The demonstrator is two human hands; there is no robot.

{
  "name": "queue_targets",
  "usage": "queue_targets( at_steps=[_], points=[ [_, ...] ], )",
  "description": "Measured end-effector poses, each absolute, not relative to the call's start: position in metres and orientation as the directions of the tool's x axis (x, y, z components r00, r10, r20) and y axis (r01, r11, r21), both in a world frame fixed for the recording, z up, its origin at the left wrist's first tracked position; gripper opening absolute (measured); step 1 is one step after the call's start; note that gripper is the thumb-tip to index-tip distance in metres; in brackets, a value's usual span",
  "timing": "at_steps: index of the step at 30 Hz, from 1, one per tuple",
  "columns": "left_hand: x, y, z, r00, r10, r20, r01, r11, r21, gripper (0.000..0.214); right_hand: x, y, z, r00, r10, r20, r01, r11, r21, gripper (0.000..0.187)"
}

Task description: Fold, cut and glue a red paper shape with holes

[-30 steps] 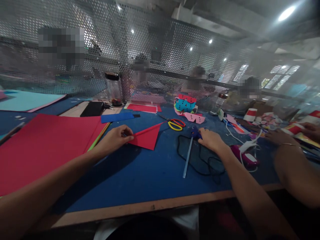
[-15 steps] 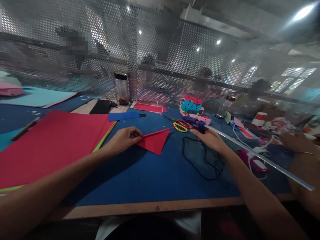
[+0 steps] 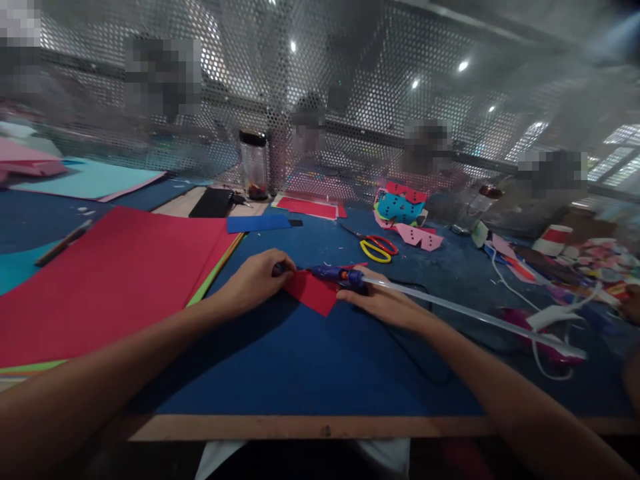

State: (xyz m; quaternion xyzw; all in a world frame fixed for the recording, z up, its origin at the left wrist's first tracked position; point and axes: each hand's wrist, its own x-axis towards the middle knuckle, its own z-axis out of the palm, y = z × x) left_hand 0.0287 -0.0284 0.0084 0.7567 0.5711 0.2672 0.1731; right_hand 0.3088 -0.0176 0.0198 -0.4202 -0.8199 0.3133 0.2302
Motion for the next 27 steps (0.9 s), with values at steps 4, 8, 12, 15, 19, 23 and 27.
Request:
queue_targets(
  at_steps=[4, 8, 12, 15, 19, 23, 27],
  points=[
    [0.028, -0.027, 0.003, 0.258, 0.935, 0.244, 0.788, -0.350, 0.506, 0.021, 0.307, -0.022, 0.025, -0.554, 0.821, 0.134, 0.588, 0.500, -0.635, 0.035],
    [0.026, -0.025, 0.000, 0.287, 0.924, 0.254, 0.808, -0.376, 0.454, 0.021, 0.306, -0.023, 0.025, -0.558, 0.825, 0.094, 0.601, 0.479, -0.640, 0.034],
    [0.025, -0.023, -0.001, 0.300, 0.920, 0.252, 0.792, -0.387, 0.473, 0.020, 0.304, -0.024, 0.023, -0.572, 0.819, 0.046, 0.603, 0.459, -0.652, 0.034],
    [0.025, -0.024, 0.000, 0.313, 0.915, 0.255, 0.778, -0.401, 0.483, 0.020, 0.301, -0.025, 0.023, -0.557, 0.829, 0.048, 0.626, 0.457, -0.632, 0.034],
    [0.025, -0.024, 0.001, 0.311, 0.913, 0.263, 0.769, -0.405, 0.494, 0.020, 0.298, -0.027, 0.024, -0.561, 0.827, 0.044, 0.644, 0.469, -0.604, 0.038],
    [0.024, -0.022, -0.001, 0.309, 0.913, 0.267, 0.762, -0.405, 0.505, 0.020, 0.294, -0.028, 0.025, -0.560, 0.828, 0.039, 0.653, 0.469, -0.595, 0.036],
    [0.024, -0.021, -0.003, 0.310, 0.915, 0.257, 0.770, -0.400, 0.498, 0.021, 0.292, -0.028, 0.024, -0.571, 0.819, 0.052, 0.653, 0.492, -0.576, 0.034]
  ],
)
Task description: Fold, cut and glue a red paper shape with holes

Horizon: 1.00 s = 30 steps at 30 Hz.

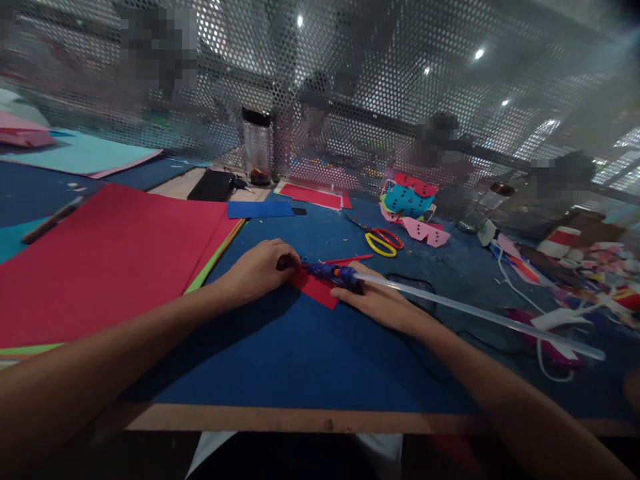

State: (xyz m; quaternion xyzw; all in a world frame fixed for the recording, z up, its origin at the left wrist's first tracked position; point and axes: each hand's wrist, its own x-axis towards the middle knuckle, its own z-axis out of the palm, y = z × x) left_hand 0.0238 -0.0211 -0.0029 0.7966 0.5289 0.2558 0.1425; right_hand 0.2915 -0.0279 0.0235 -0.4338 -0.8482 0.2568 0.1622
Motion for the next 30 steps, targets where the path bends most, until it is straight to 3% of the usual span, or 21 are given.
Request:
queue_targets(
  at_steps=[30],
  points=[
    [0.0235, -0.0216, -0.0011, 0.322, 0.917, 0.236, 0.788, -0.398, 0.469, 0.021, 0.2938, -0.0302, 0.0256, -0.550, 0.835, 0.015, 0.720, 0.483, -0.498, 0.031]
  ],
)
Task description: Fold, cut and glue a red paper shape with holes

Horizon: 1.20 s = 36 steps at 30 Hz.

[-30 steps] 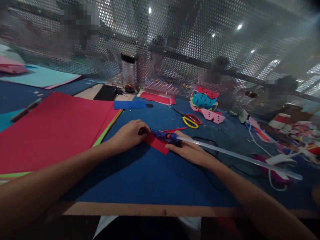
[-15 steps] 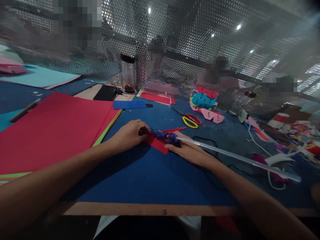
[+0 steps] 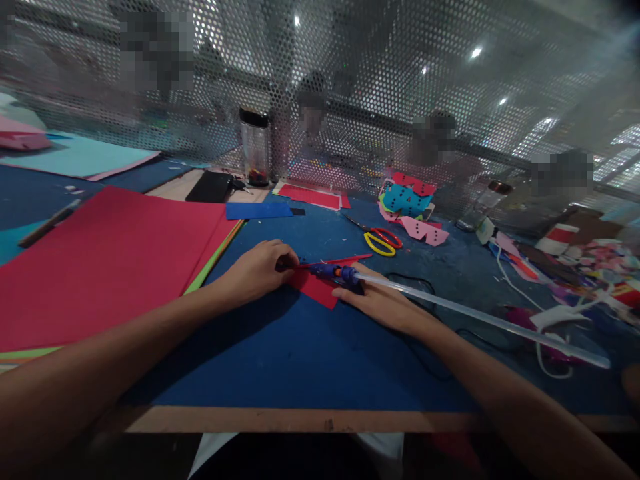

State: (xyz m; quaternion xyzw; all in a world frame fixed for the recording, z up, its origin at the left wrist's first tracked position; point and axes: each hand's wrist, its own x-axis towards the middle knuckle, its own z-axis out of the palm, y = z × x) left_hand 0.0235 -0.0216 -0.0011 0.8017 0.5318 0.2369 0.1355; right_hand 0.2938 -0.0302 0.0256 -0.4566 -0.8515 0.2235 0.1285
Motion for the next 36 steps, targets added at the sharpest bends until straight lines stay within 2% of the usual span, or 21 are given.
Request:
queue_targets(
  at_steps=[17, 25, 36],
  points=[
    [0.024, -0.023, 0.000, 0.303, 0.925, 0.229, 0.792, -0.378, 0.479, 0.020, 0.306, -0.027, 0.022, -0.539, 0.842, 0.027, 0.723, 0.479, -0.499, 0.029],
    [0.024, -0.024, 0.002, 0.318, 0.922, 0.222, 0.794, -0.387, 0.468, 0.020, 0.315, -0.025, 0.020, -0.539, 0.842, 0.029, 0.707, 0.471, -0.528, 0.040],
    [0.024, -0.023, 0.001, 0.313, 0.922, 0.229, 0.787, -0.387, 0.481, 0.019, 0.321, -0.025, 0.024, -0.540, 0.842, 0.020, 0.721, 0.474, -0.506, 0.041]
  ],
)
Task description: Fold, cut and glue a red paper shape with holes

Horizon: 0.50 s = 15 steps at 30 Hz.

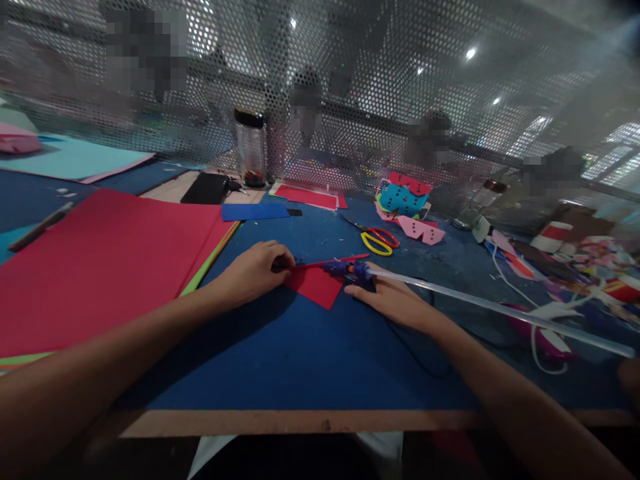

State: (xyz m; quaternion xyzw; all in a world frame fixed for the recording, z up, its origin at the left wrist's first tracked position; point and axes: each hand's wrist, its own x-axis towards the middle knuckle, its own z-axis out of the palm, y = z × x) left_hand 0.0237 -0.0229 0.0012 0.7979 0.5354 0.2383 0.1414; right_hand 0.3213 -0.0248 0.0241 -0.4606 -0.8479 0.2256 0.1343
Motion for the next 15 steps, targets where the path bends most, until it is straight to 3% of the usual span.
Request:
queue_targets(
  at_steps=[15],
  points=[
    [0.023, -0.023, 0.001, 0.324, 0.914, 0.245, 0.789, -0.404, 0.463, 0.019, 0.333, -0.020, 0.026, -0.530, 0.847, 0.025, 0.732, 0.473, -0.490, 0.038]
  ],
)
